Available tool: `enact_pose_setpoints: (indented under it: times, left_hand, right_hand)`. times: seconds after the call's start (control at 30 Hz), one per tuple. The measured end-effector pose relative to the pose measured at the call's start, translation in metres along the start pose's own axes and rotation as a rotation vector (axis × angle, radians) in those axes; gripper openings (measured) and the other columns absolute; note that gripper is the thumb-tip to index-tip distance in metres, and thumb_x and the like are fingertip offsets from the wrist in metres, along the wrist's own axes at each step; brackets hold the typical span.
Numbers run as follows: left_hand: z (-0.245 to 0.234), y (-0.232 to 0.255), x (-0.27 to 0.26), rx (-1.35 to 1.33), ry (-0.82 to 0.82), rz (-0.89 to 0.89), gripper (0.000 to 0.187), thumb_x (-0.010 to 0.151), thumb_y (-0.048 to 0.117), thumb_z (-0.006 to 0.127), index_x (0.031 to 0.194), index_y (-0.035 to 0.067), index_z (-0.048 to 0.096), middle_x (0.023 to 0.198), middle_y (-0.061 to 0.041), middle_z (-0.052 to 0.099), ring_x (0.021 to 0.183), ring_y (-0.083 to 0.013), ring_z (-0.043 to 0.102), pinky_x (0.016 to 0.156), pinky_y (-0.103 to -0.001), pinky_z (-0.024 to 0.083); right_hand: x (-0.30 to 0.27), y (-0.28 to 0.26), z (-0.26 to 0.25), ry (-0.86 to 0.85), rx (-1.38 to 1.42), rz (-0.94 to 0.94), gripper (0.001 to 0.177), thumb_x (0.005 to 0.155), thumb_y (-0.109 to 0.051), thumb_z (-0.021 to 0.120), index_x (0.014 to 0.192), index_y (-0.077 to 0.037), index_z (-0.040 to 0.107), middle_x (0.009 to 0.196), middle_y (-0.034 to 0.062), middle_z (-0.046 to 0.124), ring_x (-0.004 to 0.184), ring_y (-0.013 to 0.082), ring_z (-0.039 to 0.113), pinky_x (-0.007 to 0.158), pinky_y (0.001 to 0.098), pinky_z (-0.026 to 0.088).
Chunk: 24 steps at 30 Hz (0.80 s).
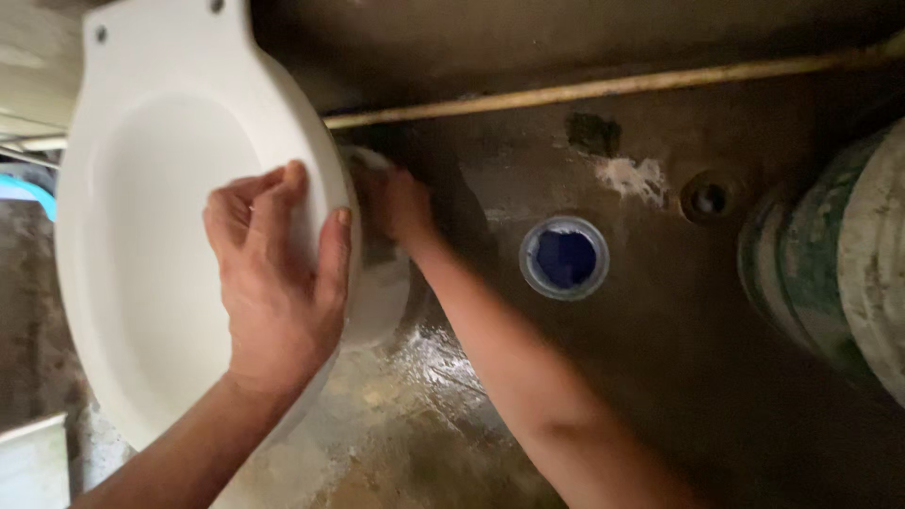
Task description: The person scrubs the exterior base and rim of a white toilet bowl using a brush and a blue cleaning liquid. They repeatedly dip the brush into a small container of blue liquid and scrub around the base and underside of the rim.
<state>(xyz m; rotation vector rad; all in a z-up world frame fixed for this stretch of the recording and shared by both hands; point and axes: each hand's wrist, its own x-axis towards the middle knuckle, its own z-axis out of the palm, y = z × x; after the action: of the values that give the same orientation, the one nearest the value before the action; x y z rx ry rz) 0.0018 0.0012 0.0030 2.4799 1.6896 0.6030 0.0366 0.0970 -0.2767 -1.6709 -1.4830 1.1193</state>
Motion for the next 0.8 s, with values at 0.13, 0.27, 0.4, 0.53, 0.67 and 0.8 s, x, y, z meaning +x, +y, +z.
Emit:
enact_pose_setpoints:
  times: [0.13,0.27,0.4,0.53,0.67,0.8]
  left_hand:
    - [0.000,0.004,0.000,-0.014,0.004,-0.008,0.043,0.103,0.012,0.074,0.139,-0.006,0.059,0.131,-0.023,0.052,0.123,-0.0354,0.055,0.107,-0.044,0.051]
    - [-0.001,0.005,-0.001,0.005,0.003,-0.020,0.043,0.100,0.011,0.075,0.136,-0.006,0.059,0.128,-0.023,0.053,0.123,-0.0378,0.054,0.104,-0.045,0.050]
    - [0.001,0.003,-0.001,-0.053,0.010,-0.002,0.043,0.103,0.010,0.073,0.140,-0.006,0.058,0.132,-0.024,0.051,0.124,-0.0350,0.056,0.107,-0.043,0.051]
    - [-0.003,0.003,-0.001,-0.009,0.008,-0.001,0.044,0.100,0.009,0.074,0.138,-0.007,0.059,0.131,-0.024,0.052,0.124,-0.0372,0.056,0.107,-0.045,0.050]
    - [0.001,0.000,-0.002,-0.021,0.021,0.016,0.042,0.104,0.011,0.073,0.139,-0.006,0.059,0.133,-0.023,0.051,0.124,-0.0356,0.057,0.109,-0.044,0.051]
    - [0.004,-0.004,-0.003,-0.043,-0.037,-0.029,0.042,0.105,0.016,0.072,0.138,-0.007,0.058,0.133,-0.026,0.049,0.124,-0.0354,0.057,0.107,-0.043,0.052]
  right_hand:
    - [0.033,-0.012,-0.007,0.000,0.338,-0.135,0.034,0.101,-0.034,0.052,0.115,-0.013,0.074,0.108,0.0165,0.077,0.098,0.0352,0.077,0.085,0.0465,0.059]
    - [-0.028,0.011,-0.008,-0.003,0.242,-0.367,0.035,0.107,-0.029,0.047,0.115,-0.011,0.076,0.114,0.0209,0.073,0.107,0.0405,0.071,0.091,0.0521,0.053]
    - [-0.006,0.020,0.002,-0.061,-0.138,-0.201,0.037,0.101,-0.034,0.048,0.111,-0.012,0.075,0.108,0.0200,0.074,0.098,0.0420,0.071,0.085,0.0544,0.054]
    - [0.092,0.007,0.015,-0.154,-0.285,-0.277,0.034,0.096,-0.033,0.052,0.109,-0.014,0.077,0.111,0.0203,0.073,0.099,0.0398,0.071,0.084,0.0521,0.056]
    - [0.088,0.009,0.015,-0.243,-0.172,-0.185,0.033,0.093,-0.033,0.053,0.107,-0.014,0.076,0.108,0.0195,0.074,0.094,0.0393,0.072,0.083,0.0491,0.056]
    - [-0.001,0.023,0.006,-0.132,0.048,0.030,0.043,0.102,-0.044,0.054,0.102,-0.008,0.077,0.104,0.0210,0.074,0.095,0.0384,0.072,0.083,0.0481,0.055]
